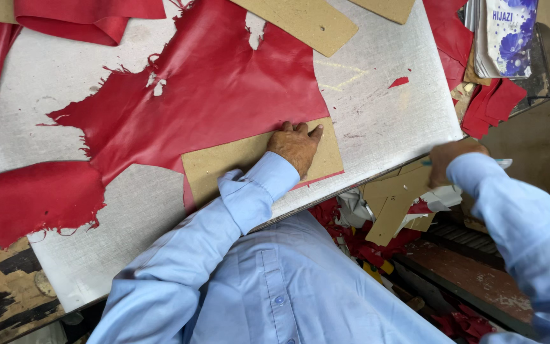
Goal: The person places a cardboard template on a large red leather sheet, then uses a utility knife to cut the leather along the template's edges. After cutting, the person removes the template and sets the cut leather piece aside.
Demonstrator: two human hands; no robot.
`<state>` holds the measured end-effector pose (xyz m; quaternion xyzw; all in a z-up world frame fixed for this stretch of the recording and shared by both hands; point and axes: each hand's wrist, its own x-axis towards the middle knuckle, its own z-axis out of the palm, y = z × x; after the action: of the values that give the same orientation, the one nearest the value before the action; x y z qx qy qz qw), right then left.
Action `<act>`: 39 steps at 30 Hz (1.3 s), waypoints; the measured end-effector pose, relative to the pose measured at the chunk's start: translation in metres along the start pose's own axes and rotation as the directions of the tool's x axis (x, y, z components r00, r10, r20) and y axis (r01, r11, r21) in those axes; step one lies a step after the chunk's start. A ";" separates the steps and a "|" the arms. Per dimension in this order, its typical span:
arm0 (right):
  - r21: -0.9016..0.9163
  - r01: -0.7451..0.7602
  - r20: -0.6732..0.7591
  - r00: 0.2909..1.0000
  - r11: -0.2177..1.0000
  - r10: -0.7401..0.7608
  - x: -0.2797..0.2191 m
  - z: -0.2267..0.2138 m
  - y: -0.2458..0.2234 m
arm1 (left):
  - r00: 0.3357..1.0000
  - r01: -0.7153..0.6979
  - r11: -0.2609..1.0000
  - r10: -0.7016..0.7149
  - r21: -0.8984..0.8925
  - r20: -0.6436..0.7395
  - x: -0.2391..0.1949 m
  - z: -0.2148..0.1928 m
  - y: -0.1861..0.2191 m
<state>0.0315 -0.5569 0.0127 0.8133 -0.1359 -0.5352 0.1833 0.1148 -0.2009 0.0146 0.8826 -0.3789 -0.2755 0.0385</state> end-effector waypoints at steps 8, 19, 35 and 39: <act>0.646 0.248 0.306 0.782 0.722 -0.542 -0.082 0.056 -0.073 | 0.955 -0.104 0.994 0.093 -0.023 -0.281 -0.031 0.035 -0.058; 0.844 0.339 -0.537 0.558 -0.416 -0.633 -0.197 -0.023 -0.286 | 0.825 -0.560 0.824 0.564 0.079 -0.033 -0.039 0.030 -0.193; 0.717 0.467 -0.671 0.663 -0.518 -0.331 -0.206 0.016 -0.380 | 0.879 -0.440 0.893 0.405 0.099 0.250 -0.026 -0.007 -0.179; 0.720 0.426 -0.652 0.686 -0.548 -0.323 -0.211 0.014 -0.388 | 0.874 -0.452 0.888 0.424 0.079 0.237 -0.023 -0.005 -0.183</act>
<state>-0.0539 -0.1231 0.0091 0.6012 -0.1581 -0.1926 -0.7593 0.2229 -0.0561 -0.0217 0.7395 -0.5884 -0.3270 0.0006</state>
